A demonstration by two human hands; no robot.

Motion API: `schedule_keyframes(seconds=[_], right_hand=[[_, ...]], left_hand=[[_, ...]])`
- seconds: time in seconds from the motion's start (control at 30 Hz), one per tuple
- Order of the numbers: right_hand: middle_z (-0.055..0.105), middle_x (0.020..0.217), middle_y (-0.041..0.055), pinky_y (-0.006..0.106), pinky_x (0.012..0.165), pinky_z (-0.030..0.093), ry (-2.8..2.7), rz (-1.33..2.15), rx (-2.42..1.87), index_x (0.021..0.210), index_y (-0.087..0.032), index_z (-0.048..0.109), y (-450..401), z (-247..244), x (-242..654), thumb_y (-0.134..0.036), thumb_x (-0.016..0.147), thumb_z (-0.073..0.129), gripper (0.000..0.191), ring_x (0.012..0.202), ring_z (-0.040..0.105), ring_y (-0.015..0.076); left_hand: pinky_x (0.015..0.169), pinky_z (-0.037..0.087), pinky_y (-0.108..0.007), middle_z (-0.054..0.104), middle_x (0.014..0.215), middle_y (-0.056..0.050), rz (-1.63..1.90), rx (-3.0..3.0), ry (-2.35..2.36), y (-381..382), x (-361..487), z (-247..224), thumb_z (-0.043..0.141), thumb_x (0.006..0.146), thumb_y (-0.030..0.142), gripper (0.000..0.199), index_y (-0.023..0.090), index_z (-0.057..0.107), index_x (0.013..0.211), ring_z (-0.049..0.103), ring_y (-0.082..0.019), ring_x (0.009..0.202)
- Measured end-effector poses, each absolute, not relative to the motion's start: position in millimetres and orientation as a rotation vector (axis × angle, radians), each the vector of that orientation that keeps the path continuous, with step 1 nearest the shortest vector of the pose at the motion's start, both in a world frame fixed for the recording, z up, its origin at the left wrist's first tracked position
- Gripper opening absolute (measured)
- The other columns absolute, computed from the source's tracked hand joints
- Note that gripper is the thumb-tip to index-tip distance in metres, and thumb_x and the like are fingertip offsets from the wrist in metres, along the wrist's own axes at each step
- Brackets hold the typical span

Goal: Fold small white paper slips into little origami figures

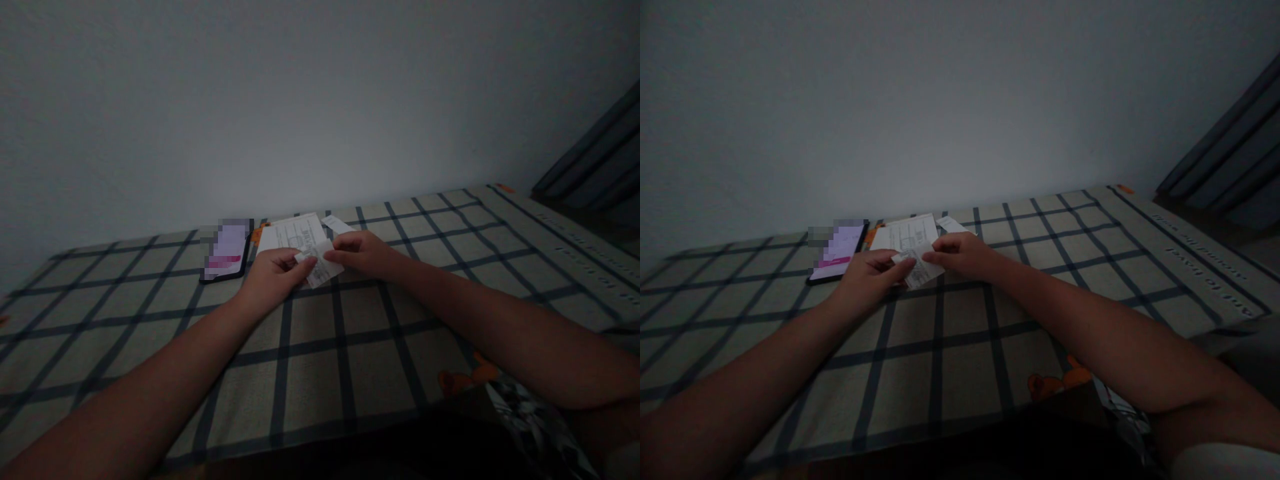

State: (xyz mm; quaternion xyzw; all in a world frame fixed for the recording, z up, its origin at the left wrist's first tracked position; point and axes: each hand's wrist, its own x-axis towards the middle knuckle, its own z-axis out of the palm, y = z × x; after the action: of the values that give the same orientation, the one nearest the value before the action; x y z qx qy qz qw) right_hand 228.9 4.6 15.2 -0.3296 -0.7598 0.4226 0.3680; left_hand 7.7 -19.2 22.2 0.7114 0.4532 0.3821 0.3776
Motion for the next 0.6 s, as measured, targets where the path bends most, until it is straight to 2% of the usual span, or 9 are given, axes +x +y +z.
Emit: schedule_keyframes(seconds=[0.13, 0.27, 0.47, 0.6], right_hand=[[0.045, 0.060, -0.0048, 0.023, 0.051, 0.030, -1.948, 1.003, -0.858, 0.067, -0.016, 0.053, 5.3, 12.2, 228.0, -0.052, 0.081, 0.067, 0.041, 0.056, 0.040, 0.0077], [0.045, 0.062, -0.0046, 0.023, 0.052, 0.031, -1.921, 1.018, -0.827, 0.068, -0.017, 0.051, 7.6, 9.2, 228.1, -0.051, 0.081, 0.067, 0.040, 0.058, 0.041, 0.0081], [0.056, 0.072, -0.0007, 0.025, 0.060, 0.039, -1.933, 1.082, -0.767, 0.082, -0.015, 0.062, 4.3, 13.3, 226.7, -0.047, 0.085, 0.063, 0.033, 0.066, 0.050, 0.0106], [0.052, 0.065, -0.0023, 0.024, 0.055, 0.033, -1.961, 0.930, -0.816, 0.075, -0.014, 0.062, 1.9, 17.1, 227.0, -0.046, 0.085, 0.063, 0.033, 0.060, 0.044, 0.0090]], left_hand=[[0.057, 0.046, -0.024, 0.070, 0.066, -0.002, 0.990, 1.844, 1.159, -19.0, 9.0, 20.5, 0.071, 0.080, 0.043, 0.029, 0.015, 0.071, 0.072, 0.062, -0.014, 0.062], [0.056, 0.045, -0.024, 0.067, 0.063, -0.001, 1.036, 1.790, 1.170, -17.1, 9.3, 23.0, 0.069, 0.081, 0.046, 0.031, 0.016, 0.074, 0.078, 0.060, -0.013, 0.061], [0.051, 0.042, -0.022, 0.065, 0.059, 0.000, 1.027, 1.847, 1.183, -19.7, 10.5, 25.8, 0.071, 0.080, 0.043, 0.028, 0.017, 0.075, 0.072, 0.056, -0.011, 0.055], [0.058, 0.048, -0.024, 0.073, 0.071, -0.002, 0.987, 1.880, 1.136, -21.2, 10.8, 23.8, 0.069, 0.083, 0.041, 0.024, 0.019, 0.077, 0.080, 0.062, -0.013, 0.062]])
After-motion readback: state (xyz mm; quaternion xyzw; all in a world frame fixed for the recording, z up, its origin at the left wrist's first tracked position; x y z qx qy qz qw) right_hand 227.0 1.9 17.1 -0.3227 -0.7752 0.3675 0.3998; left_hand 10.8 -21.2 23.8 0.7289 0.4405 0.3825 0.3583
